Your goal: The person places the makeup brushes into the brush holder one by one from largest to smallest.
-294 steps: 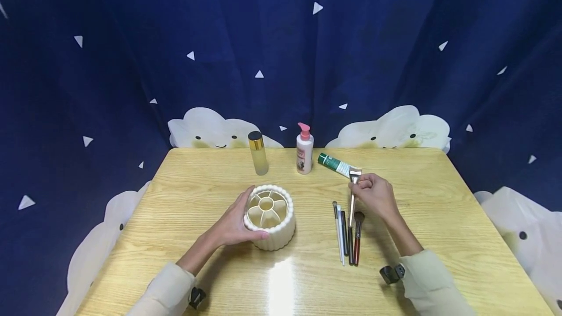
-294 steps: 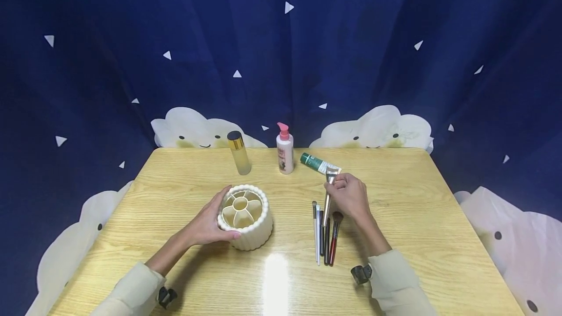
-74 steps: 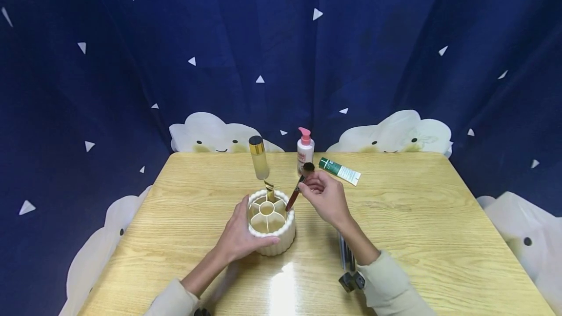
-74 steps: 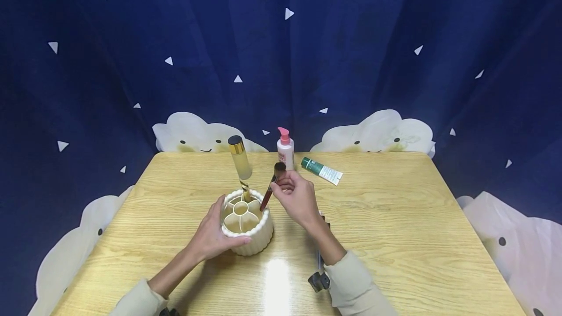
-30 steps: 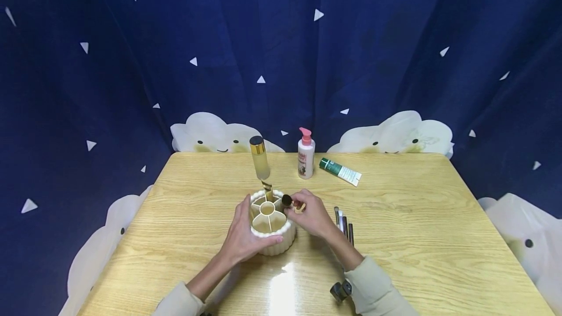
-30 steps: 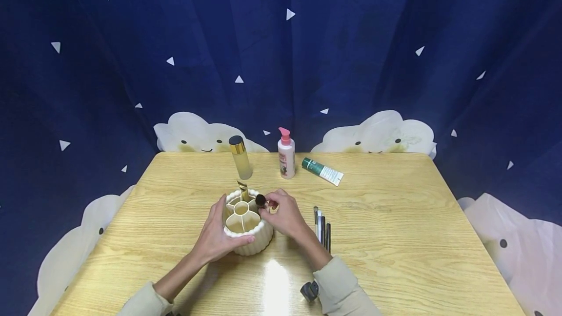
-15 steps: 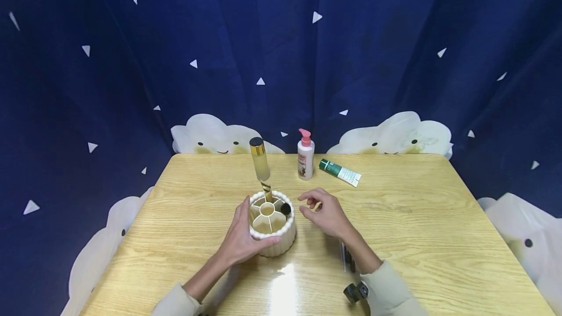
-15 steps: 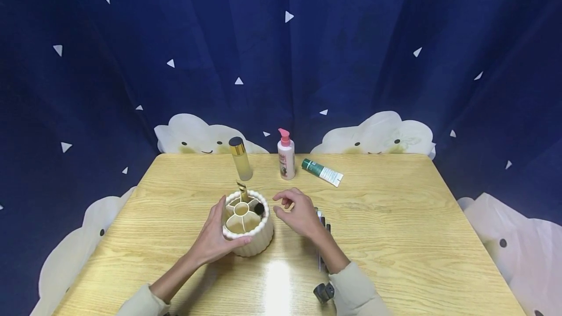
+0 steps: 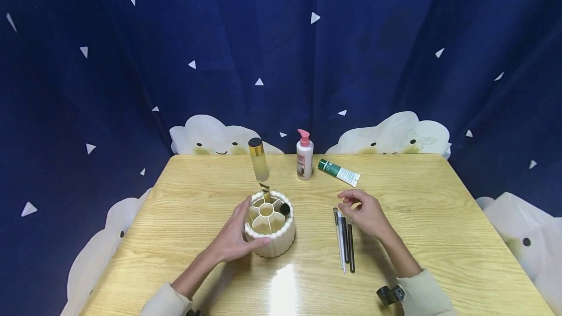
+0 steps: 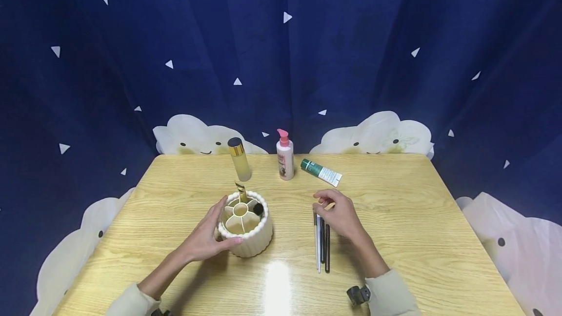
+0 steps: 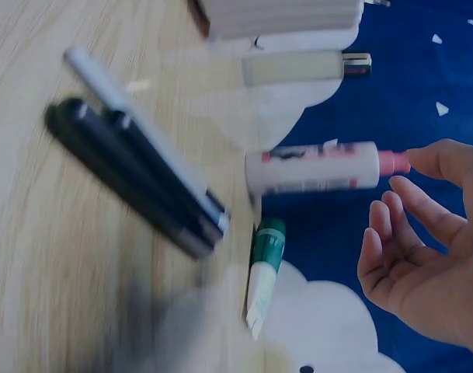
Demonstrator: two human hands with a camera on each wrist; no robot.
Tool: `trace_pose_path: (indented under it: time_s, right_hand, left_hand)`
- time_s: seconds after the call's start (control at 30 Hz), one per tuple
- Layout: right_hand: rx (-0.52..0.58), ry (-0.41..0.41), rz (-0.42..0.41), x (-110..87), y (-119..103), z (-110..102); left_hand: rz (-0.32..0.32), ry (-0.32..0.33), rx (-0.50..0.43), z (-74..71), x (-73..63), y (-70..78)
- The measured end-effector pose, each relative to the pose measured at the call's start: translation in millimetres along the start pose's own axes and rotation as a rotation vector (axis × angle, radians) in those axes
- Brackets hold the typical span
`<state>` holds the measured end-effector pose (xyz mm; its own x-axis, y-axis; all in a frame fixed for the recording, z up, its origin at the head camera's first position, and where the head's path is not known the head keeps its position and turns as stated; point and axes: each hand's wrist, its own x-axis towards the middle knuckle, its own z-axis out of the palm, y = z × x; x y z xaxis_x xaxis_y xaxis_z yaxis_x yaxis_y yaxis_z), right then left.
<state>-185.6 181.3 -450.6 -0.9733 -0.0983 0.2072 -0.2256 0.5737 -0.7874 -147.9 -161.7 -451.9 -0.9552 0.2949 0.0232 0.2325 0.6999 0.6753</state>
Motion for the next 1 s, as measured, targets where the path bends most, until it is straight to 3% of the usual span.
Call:
trace_pose_path:
  time_s: [0.33,0.53,0.7,1.0]
  right_hand:
    - [-0.088,-0.085,0.091,-6.8,30,-13]
    - [-0.104,-0.169,0.11,-13.3,48,-8]
    - [-0.134,-0.182,0.148,-17.5,55,-5]
    - [-0.145,-0.198,0.287,-20.5,56,0]
  left_hand:
    - [0.033,-0.089,-0.001,-13.5,10.6,-6.3]
    - [0.061,-0.083,-0.03,-14.0,16.8,-12.7]
    - [0.06,-0.074,-0.06,-11.3,18.9,-14.3]
    - [0.04,-0.042,-0.173,-3.2,18.9,-14.6]
